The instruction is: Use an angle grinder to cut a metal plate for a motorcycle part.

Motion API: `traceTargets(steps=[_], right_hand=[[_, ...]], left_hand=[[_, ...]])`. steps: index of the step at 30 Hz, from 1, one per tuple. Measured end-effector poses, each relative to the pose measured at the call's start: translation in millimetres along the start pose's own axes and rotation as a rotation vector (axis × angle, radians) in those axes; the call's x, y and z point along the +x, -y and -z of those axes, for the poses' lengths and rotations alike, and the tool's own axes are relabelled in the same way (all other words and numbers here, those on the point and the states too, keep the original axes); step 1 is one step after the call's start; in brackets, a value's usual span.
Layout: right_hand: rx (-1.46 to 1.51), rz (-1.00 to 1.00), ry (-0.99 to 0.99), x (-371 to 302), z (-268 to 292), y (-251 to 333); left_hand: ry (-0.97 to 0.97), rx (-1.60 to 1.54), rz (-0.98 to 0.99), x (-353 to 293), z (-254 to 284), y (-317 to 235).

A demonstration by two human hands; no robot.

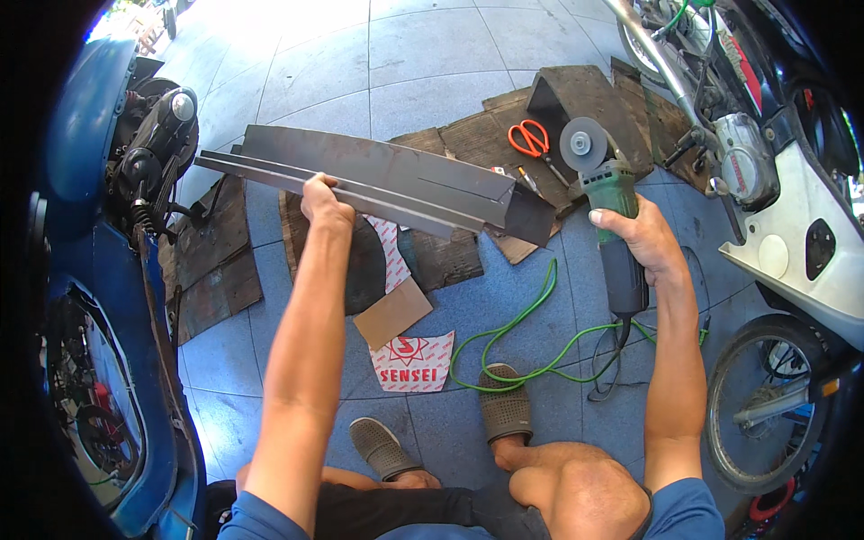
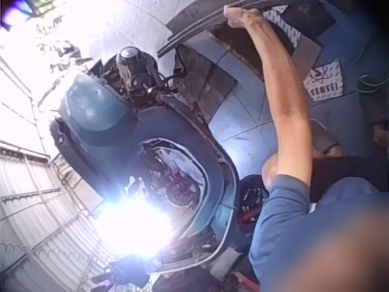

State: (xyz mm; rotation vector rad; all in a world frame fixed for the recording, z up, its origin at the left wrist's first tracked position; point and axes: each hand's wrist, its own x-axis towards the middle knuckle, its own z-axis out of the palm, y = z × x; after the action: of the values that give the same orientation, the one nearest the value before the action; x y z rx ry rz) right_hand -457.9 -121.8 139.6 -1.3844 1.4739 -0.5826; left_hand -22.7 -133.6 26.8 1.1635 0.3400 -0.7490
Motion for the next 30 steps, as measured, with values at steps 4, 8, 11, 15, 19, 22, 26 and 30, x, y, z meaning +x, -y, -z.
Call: traceTargets(steps=[4, 8, 11, 15, 19, 22, 26, 30], right_hand=[[-0.021, 0.017, -0.023, -5.7, 7.6, 13.2], [0.01, 0.014, 0.009, -6.9, -1.9, 21.9], [-0.021, 0.013, 0.013, -8.8, -1.0, 29.2], [-0.121, 0.029, 0.038, -3.9, -7.0, 44.0], [-0.235, 0.06, 0.164, 10.0, -40.4, 84.8], [-0.365, 0.023, 0.258, 37.2, -70.1, 105.0], [-0.51, -0.069, 0.414, 61.2, -116.5, 122.7], [-0.83, -0.133, 0.47, 81.4, -157.3, 137.2]], left_hand=[[-0.028, -0.057, -0.023, -41.1, 8.7, 31.4], [-0.045, -0.153, -0.199, -52.3, 34.0, 58.1], [-0.119, -0.255, -0.165, -80.6, 48.9, 54.1], [-0.345, -0.386, -0.033, -95.7, 60.8, 40.2], [-0.314, -0.361, -0.271, -103.9, 67.9, 45.5], [-0.409, -0.286, -0.089, -105.3, 67.5, 34.8], [-0.392, -0.285, -0.028, -105.0, 71.2, 36.6], [-0.252, -0.394, -0.038, -96.1, 86.8, 49.0]])
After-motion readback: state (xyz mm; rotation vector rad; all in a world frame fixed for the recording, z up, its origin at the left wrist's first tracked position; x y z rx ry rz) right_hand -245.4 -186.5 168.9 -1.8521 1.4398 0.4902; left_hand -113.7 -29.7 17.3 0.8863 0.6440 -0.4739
